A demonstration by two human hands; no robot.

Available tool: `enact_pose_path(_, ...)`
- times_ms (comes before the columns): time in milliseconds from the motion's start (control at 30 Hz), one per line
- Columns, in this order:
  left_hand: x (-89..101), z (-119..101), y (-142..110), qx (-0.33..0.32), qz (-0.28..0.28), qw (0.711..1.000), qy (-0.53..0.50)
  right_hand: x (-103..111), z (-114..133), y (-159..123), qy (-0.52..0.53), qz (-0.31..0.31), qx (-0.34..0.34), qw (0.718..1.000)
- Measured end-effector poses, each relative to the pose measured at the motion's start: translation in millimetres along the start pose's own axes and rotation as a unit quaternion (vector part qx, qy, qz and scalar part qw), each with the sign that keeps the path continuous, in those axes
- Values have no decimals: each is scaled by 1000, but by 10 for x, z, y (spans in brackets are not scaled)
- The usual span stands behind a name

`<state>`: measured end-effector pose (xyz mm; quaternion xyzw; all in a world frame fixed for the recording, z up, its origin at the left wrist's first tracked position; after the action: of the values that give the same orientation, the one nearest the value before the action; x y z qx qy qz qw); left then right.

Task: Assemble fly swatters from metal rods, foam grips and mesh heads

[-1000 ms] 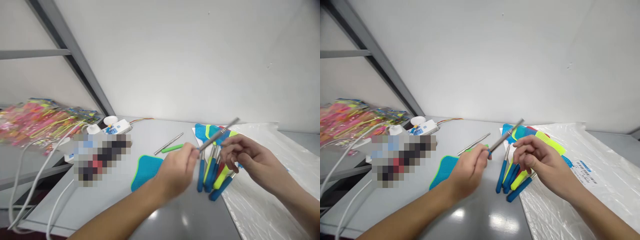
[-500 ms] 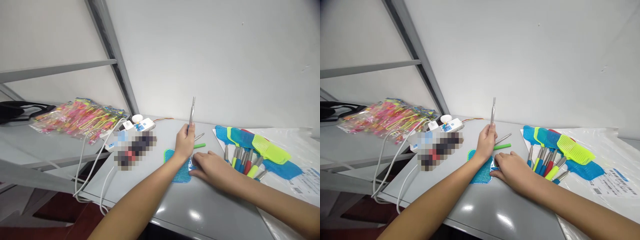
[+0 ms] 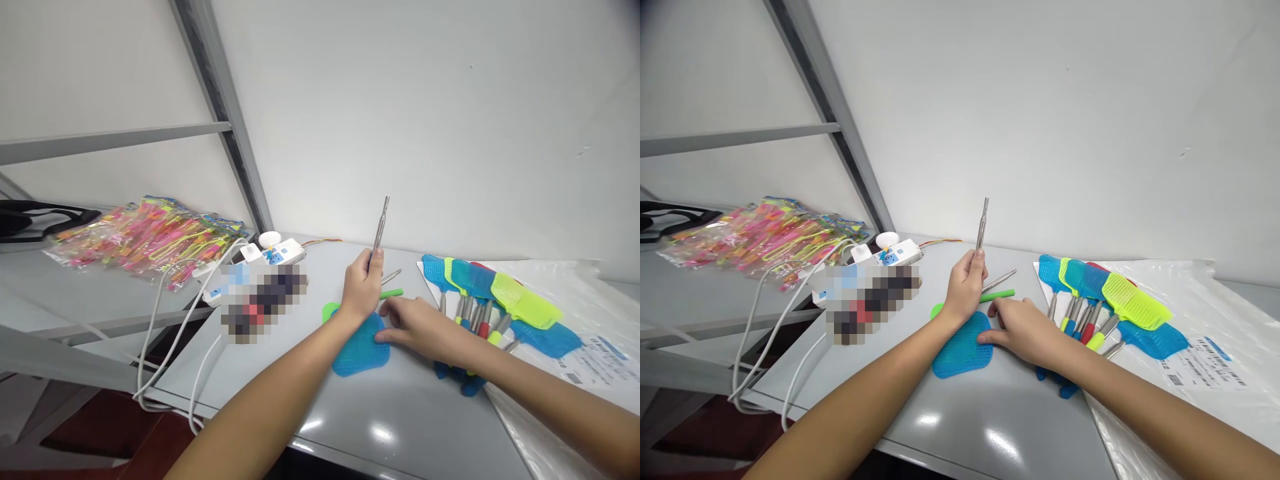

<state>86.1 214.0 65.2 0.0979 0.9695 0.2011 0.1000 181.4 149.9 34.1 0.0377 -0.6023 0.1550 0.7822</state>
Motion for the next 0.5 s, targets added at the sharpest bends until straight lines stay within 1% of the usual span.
enact_pose_path(133, -28, -39, -12, -10, 18, 1000, 19, -69, 75, 99, 43, 31, 22, 998)
enact_pose_path(200, -22, -60, 0, -13, 23, 999, 25, -34, 59, 60, 79, 59, 27, 995)
enact_pose_path(267, -4, -79, 22, -14, 25, 999, 29, 61, -1, -48, 122, 85, 25, 989)
enact_pose_path(333, 15, -87, 41, -13, 23, 999, 31, 206, -130, -204, 172, 95, 4, 980)
enact_pose_path(400, 17, -76, 41, -7, 23, 999, 32, 366, -335, -378, 229, 89, -41, 968)
enact_pose_path(467, -21, -51, 12, 3, 31, 999, 34, 508, -554, -542, 304, 76, -69, 947)
enact_pose_path(500, -58, -37, -14, 8, 40, 998, 37, 584, -664, -610, 343, 59, -72, 935)
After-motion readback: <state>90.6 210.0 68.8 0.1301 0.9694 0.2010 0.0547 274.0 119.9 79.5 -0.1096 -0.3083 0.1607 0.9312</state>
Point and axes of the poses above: each hand's wrist, its own y-axis towards the middle knuckle, its own x-axis out of the back of the hand, z = x × y, the point moved 8 cm from there along y, towards the middle knuckle, and after that the axes turned 14 degrees about -y, right-handed, at the moved point
